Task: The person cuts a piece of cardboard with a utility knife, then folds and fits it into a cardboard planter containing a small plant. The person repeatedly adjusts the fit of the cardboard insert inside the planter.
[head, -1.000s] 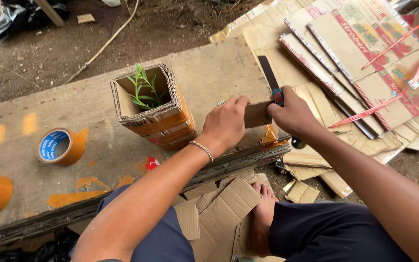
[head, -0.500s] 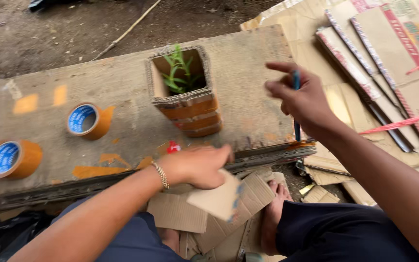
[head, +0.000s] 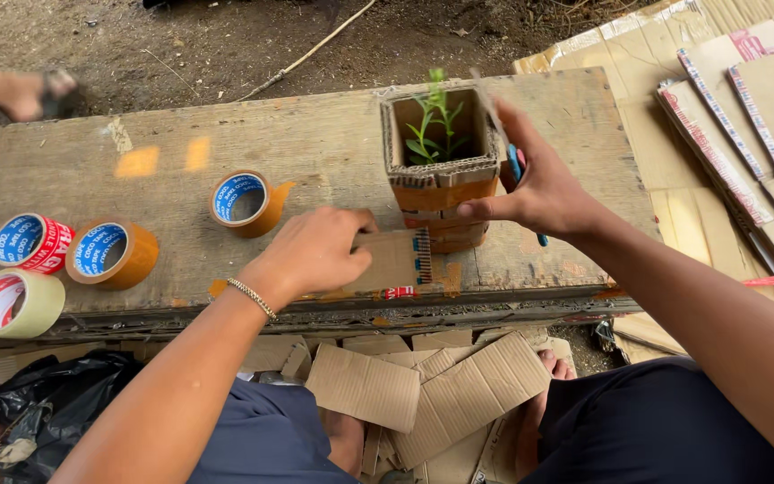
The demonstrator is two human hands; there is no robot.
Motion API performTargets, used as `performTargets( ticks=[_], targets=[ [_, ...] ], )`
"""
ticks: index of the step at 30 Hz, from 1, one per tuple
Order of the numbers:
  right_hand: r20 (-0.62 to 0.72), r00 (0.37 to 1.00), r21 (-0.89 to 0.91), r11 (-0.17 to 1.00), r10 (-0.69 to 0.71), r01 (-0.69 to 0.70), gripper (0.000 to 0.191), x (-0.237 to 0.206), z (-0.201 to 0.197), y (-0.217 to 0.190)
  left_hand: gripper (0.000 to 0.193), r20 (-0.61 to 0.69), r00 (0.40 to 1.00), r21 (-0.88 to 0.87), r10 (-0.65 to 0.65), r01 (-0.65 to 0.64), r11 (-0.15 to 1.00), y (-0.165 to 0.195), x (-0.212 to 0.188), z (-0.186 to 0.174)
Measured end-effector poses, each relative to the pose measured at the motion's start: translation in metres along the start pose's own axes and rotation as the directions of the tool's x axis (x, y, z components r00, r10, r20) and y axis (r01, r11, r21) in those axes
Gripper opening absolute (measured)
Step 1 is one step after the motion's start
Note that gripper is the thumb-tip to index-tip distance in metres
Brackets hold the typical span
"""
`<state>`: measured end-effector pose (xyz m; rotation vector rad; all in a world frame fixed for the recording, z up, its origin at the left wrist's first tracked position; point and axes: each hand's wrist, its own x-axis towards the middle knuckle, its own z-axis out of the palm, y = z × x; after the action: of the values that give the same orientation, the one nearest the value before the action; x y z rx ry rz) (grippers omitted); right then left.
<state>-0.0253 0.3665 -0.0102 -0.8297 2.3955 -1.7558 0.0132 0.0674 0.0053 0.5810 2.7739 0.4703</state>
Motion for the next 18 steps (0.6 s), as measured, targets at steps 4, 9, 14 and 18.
performTargets(
  ticks=[4, 9, 14, 18],
  targets=[
    [-0.089, 0.990, 0.099, 0.990, 0.108, -0.099, 0.114, 0.001, -0.004, 0.000, 0.030, -0.146, 0.988, 0.056, 0.042, -0.034, 0.998, -0.017, 0.011, 0.001],
    [-0.346, 0.937, -0.060, 0.995, 0.049, -0.074, 0.108, -0.008, -0.014, 0.013, 0.022, -0.383, 0.912, -0.006, 0.145, -0.160, 0.987, -0.025, 0.023, 0.005],
    [-0.541, 0.841, -0.061, 0.995, 0.034, -0.080, 0.109, -0.018, -0.033, 0.029, 0.020, -0.344, 0.937, -0.029, 0.058, -0.072, 0.997, -0.014, 0.041, 0.013],
    [-0.521, 0.851, -0.095, 0.987, 0.063, -0.131, 0.109, -0.025, -0.043, 0.030, 0.019, -0.268, 0.959, 0.022, 0.086, -0.083, 0.996, -0.007, 0.059, 0.019]
  ],
)
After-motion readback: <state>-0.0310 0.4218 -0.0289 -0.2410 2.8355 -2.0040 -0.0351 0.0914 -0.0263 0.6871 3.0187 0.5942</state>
